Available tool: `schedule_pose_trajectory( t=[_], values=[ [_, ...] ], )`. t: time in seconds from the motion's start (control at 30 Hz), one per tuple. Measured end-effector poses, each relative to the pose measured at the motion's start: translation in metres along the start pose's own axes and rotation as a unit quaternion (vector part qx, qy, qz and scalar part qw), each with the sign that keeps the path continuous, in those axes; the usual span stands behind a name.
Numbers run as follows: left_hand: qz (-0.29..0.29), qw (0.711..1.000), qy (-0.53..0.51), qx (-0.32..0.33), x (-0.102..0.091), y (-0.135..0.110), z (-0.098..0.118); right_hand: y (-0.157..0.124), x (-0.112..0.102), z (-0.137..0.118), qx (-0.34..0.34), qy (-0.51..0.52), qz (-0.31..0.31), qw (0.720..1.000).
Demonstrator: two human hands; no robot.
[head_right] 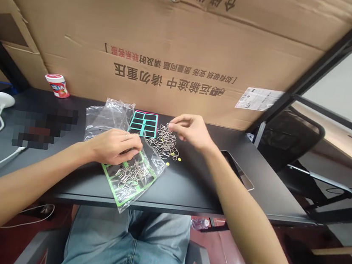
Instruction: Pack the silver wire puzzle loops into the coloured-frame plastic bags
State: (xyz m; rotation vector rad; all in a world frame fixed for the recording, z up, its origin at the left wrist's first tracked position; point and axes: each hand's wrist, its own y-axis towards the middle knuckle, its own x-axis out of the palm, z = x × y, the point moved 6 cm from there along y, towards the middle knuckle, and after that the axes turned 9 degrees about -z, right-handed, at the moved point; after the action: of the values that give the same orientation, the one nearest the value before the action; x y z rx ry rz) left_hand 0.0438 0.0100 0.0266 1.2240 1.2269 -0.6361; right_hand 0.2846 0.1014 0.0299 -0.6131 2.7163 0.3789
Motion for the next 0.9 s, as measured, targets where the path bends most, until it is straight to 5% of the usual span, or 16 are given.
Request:
schedule_pose_trajectory(
  t=[0.07,0.13,0.2,0.43,0.63,0.9],
  values=[
    [0.04,0.999,0.004,0.007,-0.006,0.0,0.001,-0.004,0.033,-0.014,0.016,-0.024,-0.089,0.996],
    [0.075,0.997,0.011,0.015,-0.012,0.001,0.003,-0.013,0.069,-0.025,0.021,-0.065,-0.26,0.963],
    [0.098,0.995,0.02,0.02,-0.015,0.001,0.005,-0.018,0.082,-0.033,-0.009,-0.095,-0.311,0.945],
    [0.172,0.981,0.078,-0.044,-0.021,-0.004,-0.003,-0.01,0.029,-0.018,-0.063,-0.145,-0.035,0.987],
    [0.213,0.958,0.134,-0.14,-0.028,-0.012,-0.017,-0.01,0.043,-0.002,-0.014,0.031,-0.126,0.991],
    [0.26,0.938,0.133,-0.188,-0.049,-0.022,-0.024,-0.015,0.039,-0.015,-0.128,0.031,-0.086,0.988]
  ],
)
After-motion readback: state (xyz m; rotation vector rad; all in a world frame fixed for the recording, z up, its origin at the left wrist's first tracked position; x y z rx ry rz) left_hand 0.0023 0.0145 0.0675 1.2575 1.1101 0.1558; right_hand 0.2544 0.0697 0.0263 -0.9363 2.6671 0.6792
